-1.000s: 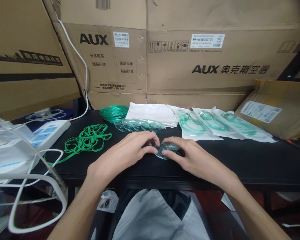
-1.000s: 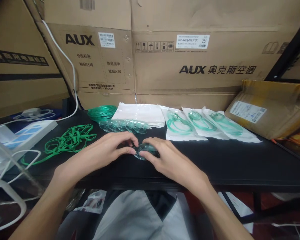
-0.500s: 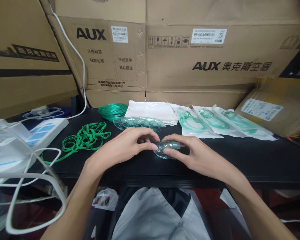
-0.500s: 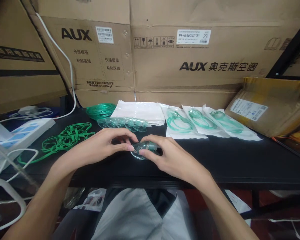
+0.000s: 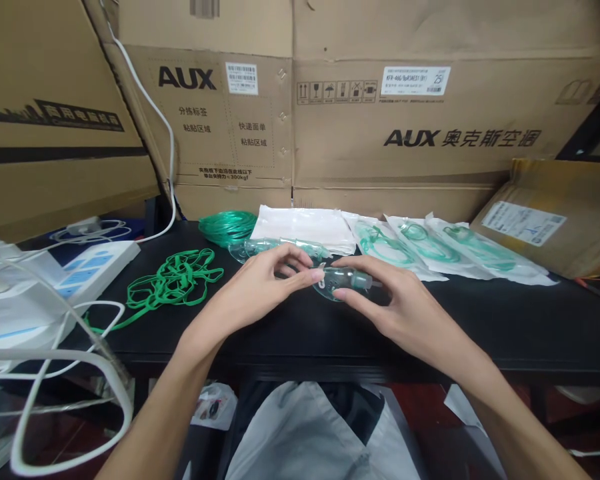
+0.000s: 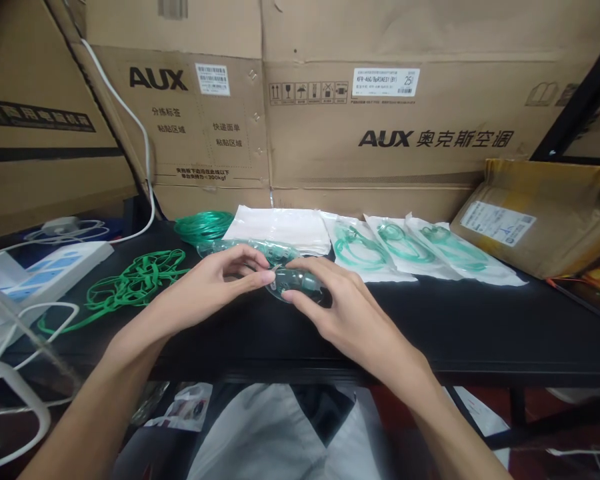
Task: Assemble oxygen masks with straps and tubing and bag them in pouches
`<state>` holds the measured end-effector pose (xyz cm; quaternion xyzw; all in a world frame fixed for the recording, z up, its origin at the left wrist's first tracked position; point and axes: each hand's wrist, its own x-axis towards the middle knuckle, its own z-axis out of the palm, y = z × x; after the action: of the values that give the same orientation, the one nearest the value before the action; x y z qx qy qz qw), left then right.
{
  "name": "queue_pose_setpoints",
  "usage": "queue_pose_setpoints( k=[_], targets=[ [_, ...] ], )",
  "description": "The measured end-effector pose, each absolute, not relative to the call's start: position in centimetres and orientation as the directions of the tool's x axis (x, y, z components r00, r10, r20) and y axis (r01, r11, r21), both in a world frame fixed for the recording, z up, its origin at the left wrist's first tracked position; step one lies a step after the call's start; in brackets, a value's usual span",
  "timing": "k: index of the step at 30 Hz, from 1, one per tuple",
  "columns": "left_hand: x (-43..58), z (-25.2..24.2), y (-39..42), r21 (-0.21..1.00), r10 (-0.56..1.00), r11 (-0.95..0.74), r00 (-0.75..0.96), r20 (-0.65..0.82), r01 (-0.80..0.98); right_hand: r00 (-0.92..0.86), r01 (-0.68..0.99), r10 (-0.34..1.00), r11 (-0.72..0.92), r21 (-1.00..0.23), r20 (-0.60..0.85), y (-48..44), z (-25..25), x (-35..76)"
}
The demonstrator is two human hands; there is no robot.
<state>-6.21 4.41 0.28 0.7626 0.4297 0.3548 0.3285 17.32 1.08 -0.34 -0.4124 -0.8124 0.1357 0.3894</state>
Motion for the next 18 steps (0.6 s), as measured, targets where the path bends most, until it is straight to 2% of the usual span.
queue_pose_setpoints(
  k=[4, 8, 11, 14, 18],
  targets=[
    [-5.5, 0.0, 4.2, 0.809, 0.914, -0.378, 0.321, 0.249, 0.449, -0.303, 0.598, 0.714, 0.658, -0.458, 0.631, 1.0, -0.6, 17.1],
    [-4.2, 0.1, 3.6, 0.886, 0.887, -0.377, 0.38, 0.262, 0.271, -0.276, 0.574, 0.691, 0.676, -0.462, 0.668, 1.0, -0.9, 16.6],
    [-3.3, 0.4, 3.2, 0.912, 0.866, -0.394, 0.377, 0.327, 0.114, -0.189, 0.423, 0.757, 0.637, -0.644, 0.625, 1.1, -0.8, 16.3],
    [-2.8, 0.5, 3.1, 0.881, 0.825, -0.466, 0.4, 0.399, 0.081, -0.097, 0.23, 0.868, 0.495, -0.838, 0.487, 1.2, -0.5, 16.5],
    [-2.8, 0.2, 3.4, 0.856, 0.809, -0.51, 0.388, 0.442, 0.088, -0.172, 0.02, 0.941, 0.299, -0.954, 0.292, 1.4, -0.5, 16.9]
  ],
)
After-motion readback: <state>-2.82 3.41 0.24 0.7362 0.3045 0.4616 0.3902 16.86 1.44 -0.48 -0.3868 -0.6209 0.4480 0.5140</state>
